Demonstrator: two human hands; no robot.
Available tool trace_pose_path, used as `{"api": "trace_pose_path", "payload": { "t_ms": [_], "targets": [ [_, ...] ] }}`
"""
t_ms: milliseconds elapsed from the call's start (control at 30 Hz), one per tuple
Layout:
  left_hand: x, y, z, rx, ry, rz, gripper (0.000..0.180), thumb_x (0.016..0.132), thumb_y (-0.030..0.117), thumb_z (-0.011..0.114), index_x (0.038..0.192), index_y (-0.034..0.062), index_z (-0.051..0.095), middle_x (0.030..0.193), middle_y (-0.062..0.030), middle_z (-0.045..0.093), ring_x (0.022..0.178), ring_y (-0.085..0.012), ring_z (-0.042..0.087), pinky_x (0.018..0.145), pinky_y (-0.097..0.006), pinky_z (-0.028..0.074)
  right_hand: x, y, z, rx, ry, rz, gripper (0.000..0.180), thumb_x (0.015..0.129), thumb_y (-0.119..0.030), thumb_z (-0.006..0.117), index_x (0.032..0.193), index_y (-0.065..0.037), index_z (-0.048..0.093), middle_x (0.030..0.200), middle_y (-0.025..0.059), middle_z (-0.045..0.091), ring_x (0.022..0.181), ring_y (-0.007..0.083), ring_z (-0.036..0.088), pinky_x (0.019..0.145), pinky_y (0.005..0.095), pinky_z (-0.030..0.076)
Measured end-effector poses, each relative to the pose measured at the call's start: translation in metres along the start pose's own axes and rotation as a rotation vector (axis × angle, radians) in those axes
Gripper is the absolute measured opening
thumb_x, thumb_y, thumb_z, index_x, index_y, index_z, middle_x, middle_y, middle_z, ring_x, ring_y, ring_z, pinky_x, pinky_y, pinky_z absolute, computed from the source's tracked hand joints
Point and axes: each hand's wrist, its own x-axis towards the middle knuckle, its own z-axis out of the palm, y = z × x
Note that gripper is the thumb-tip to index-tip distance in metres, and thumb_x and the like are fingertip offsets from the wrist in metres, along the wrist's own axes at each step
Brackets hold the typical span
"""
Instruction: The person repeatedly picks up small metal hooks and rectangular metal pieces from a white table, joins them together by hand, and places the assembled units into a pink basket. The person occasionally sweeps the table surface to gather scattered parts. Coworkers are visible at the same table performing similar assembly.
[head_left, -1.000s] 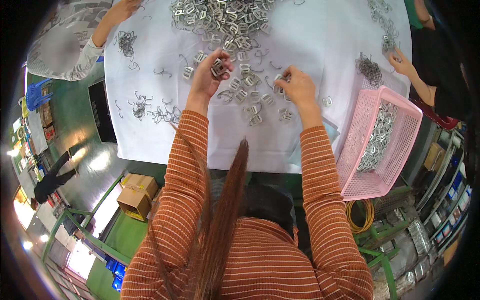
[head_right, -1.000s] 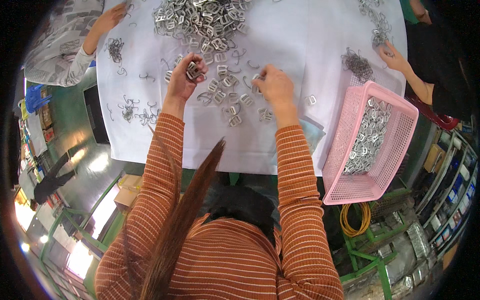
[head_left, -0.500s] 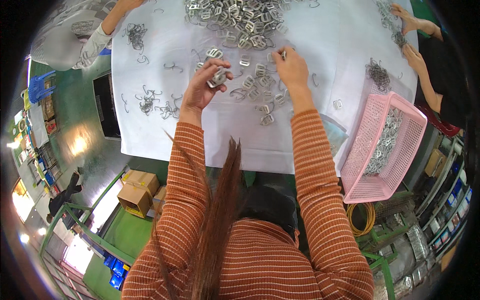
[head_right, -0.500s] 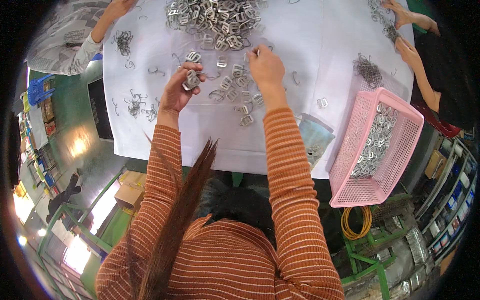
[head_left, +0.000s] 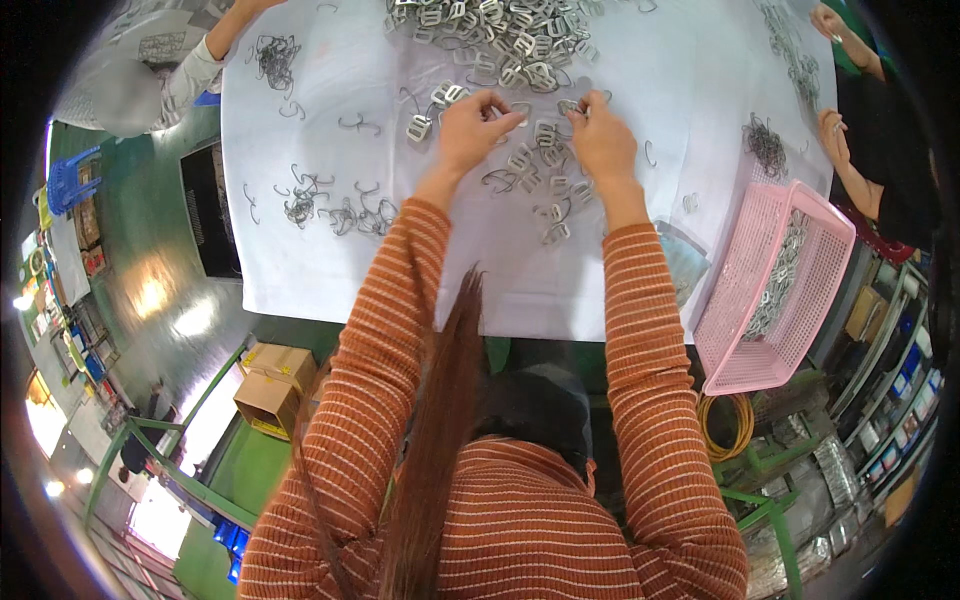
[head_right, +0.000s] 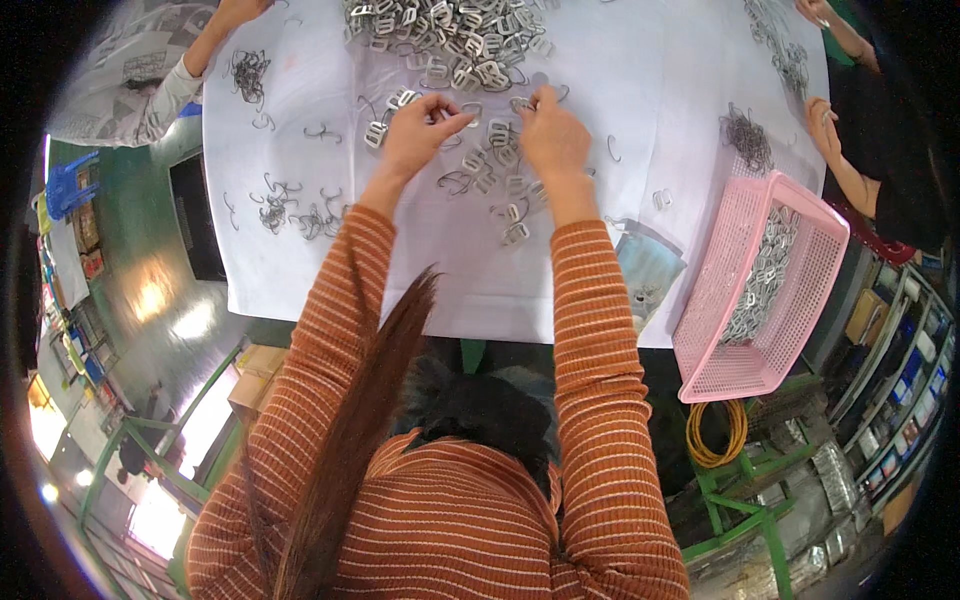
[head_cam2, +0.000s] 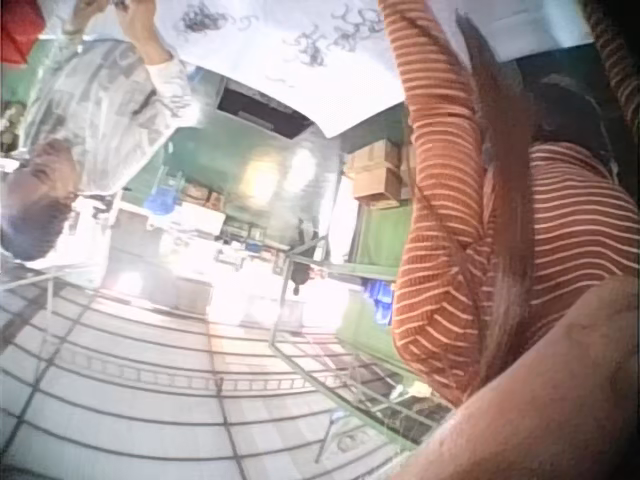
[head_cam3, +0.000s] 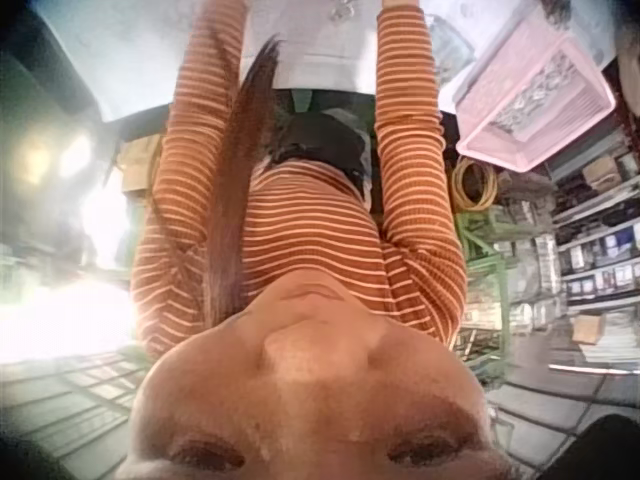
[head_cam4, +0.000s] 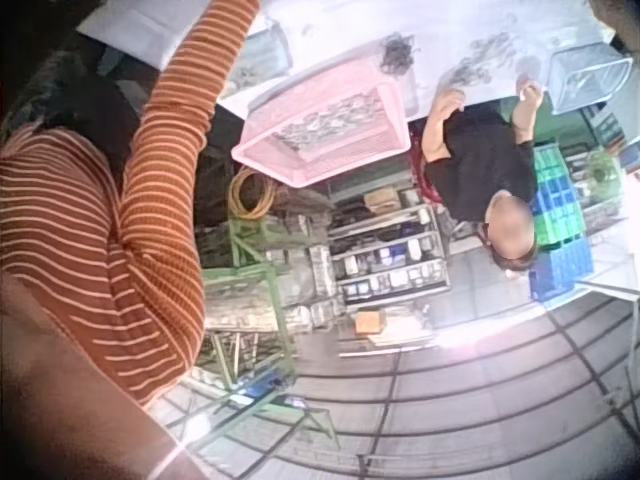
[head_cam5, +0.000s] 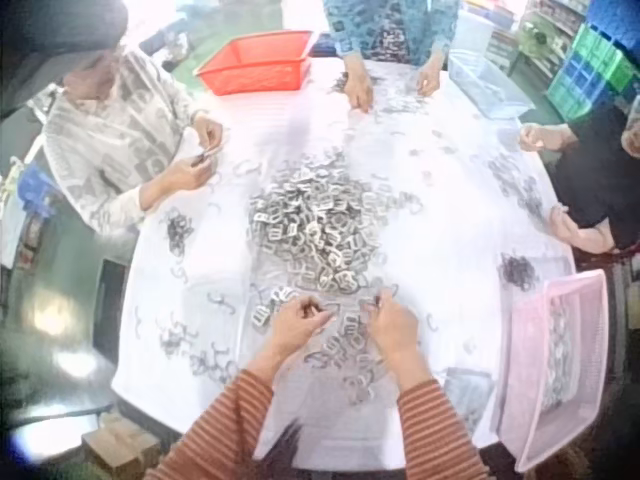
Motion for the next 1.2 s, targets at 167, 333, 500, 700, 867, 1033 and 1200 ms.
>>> {"api": "trace_pose_path", "payload": {
  "t_ms": [167, 333, 500, 700, 867, 1033, 1200],
  "targets": [
    [-0.018, -0.028, -0.045, -0.5, -0.178, -0.142, 0.026, 0.076, 0.029, 0.071, 0.083, 0.0059, 0.06, 0.067, 0.0034, 0.055, 0.06, -0.0081, 0.049, 0.054, -0.022, 0.04, -0.046, 0.012, -0.054, 1.249, -0.34, 0.205, 0.025, 0.085, -0.026, 0.058, 0.096, -0.004, 0.053, 0.063, 0.0014, 0.054, 0.055, 0.0085, 0.053, 0.044, 0.0224, 0.039],
    [-0.012, -0.007, -0.001, 0.346, 0.21, 0.06, 0.036, 0.075, 0.033, 0.07, 0.095, 0.0056, 0.057, 0.069, -0.0062, 0.06, 0.061, -0.02, 0.056, 0.058, -0.031, 0.044, -0.037, 0.022, -0.033, 0.9, -0.284, 0.223, 0.028, 0.084, -0.035, 0.059, 0.092, -0.009, 0.054, 0.066, 0.0004, 0.056, 0.06, 0.0089, 0.054, 0.042, 0.0201, 0.036],
    [0.005, -0.013, 0.023, 0.539, 0.412, 0.329, 0.038, 0.073, 0.035, 0.071, 0.094, 0.0058, 0.059, 0.062, -0.0052, 0.055, 0.058, -0.0181, 0.056, 0.053, -0.031, 0.043, -0.04, -0.008, 0.014, -0.122, 0.08, -0.04, 0.024, 0.073, -0.031, 0.067, 0.088, -0.011, 0.063, 0.066, 0.0075, 0.059, 0.063, 0.0165, 0.056, 0.061, 0.0286, 0.045],
    [-0.001, -0.017, -0.008, 0.318, 0.071, 0.165, 0.026, 0.078, 0.027, 0.066, 0.093, 0.0066, 0.061, 0.06, -0.0021, 0.052, 0.055, -0.0122, 0.049, 0.053, -0.027, 0.04, -0.063, 0.022, -0.031, 0.541, 0.106, 0.214, 0.026, 0.076, -0.025, 0.068, 0.093, -0.004, 0.066, 0.063, 0.0003, 0.056, 0.058, 0.0097, 0.051, 0.046, 0.0216, 0.036],
    [-0.018, -0.024, -0.023, -0.5, -0.314, -0.171, 0.02, 0.082, 0.02, 0.062, 0.092, 0.0037, 0.061, 0.07, 0.0003, 0.055, 0.06, -0.01, 0.048, 0.051, -0.022, 0.037, -0.107, 0.077, -0.075, 1.441, 0.003, 0.289, 0.023, 0.082, -0.022, 0.063, 0.083, 0.001, 0.062, 0.067, 0.0001, 0.054, 0.05, 0.0046, 0.043, 0.04, 0.0175, 0.026],
    [-0.039, 0.031, 0.017, -0.966, -0.401, -0.195, 0.024, 0.084, 0.025, 0.059, 0.095, 0.0024, 0.059, 0.075, 0.0005, 0.055, 0.064, -0.0093, 0.048, 0.05, -0.02, 0.036, -0.103, 0.089, -0.076, 1.283, -0.016, 0.337, 0.023, 0.083, -0.025, 0.061, 0.084, -0.002, 0.061, 0.069, 0.0011, 0.055, 0.05, 0.0058, 0.044, 0.04, 0.0186, 0.031],
    [-0.03, 0.025, 0.098, 0.33, -0.099, 0.213, 0.024, 0.079, 0.026, 0.064, 0.092, 0.0056, 0.06, 0.069, -0.0056, 0.059, 0.064, -0.0172, 0.056, 0.057, -0.032, 0.044, -0.086, 0.077, -0.022, -0.008, 0.167, 0.364, 0.032, 0.073, -0.033, 0.069, 0.088, -0.006, 0.063, 0.079, 0.0122, 0.065, 0.07, 0.0255, 0.063, 0.059, 0.0362, 0.047]
  ]
}}
